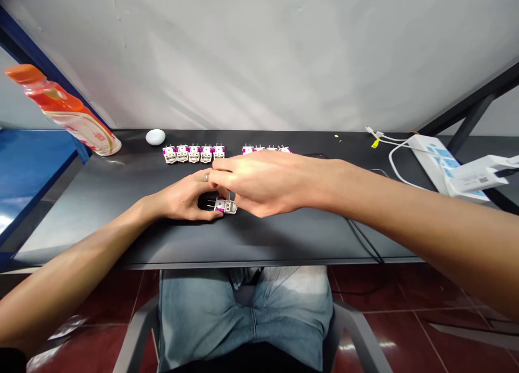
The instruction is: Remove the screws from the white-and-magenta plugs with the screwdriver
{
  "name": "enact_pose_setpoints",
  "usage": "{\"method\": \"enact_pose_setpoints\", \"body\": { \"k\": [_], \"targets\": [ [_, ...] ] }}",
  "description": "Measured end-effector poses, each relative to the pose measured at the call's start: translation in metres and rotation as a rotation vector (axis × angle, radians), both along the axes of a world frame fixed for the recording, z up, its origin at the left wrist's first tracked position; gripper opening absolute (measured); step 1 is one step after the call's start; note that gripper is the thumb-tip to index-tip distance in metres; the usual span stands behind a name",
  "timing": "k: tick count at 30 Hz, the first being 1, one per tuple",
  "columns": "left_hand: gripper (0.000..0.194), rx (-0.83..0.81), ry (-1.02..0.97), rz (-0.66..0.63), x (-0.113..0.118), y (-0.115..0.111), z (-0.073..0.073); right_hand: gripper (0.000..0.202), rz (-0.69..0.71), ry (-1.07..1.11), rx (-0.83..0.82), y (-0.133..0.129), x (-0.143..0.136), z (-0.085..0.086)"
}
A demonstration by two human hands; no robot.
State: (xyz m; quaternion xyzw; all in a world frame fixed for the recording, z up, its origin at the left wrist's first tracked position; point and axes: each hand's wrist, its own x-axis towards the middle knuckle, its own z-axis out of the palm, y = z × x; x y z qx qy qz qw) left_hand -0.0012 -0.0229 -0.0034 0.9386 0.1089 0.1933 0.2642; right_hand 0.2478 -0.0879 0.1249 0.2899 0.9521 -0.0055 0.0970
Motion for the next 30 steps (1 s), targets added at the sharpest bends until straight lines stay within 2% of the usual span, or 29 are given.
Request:
{"method": "enact_pose_setpoints", "body": {
  "k": [2,5,8,12,16,21,25,30],
  "targets": [
    [0.026,0.005,0.007,0.009,0.0,0.0,0.001,0.016,0.009,0.028,0.046,0.0,0.001,-0.002],
    [0.024,0.023,0.003,0.015,0.001,0.0,0.001,0.021,0.002,0.001,0.083,0.0,0.0,-0.005],
    [0.025,0.023,-0.003,0.013,0.001,0.0,0.001,0.019,0.014,0.028,0.064,-0.001,-0.001,-0.004],
    [0.028,0.02,0.029,0.029,0.001,-0.001,0.001,0.021,-0.07,0.011,0.056,-0.001,0.0,-0.004],
    [0.029,0.0,0.047,0.028,0.001,-0.001,0.002,0.024,-0.026,0.06,0.035,-0.001,0.001,-0.004],
    [0.03,0.005,0.044,0.031,0.001,0.0,0.001,0.026,-0.097,0.045,-0.015,0.0,0.001,-0.002],
    [0.027,0.007,0.033,0.016,0.002,-0.001,0.002,0.024,-0.064,0.151,-0.078,0.003,0.004,-0.009],
    [0.027,0.007,0.031,0.019,0.001,-0.002,0.004,0.022,-0.034,0.209,-0.074,0.005,0.012,-0.019]
  ]
}}
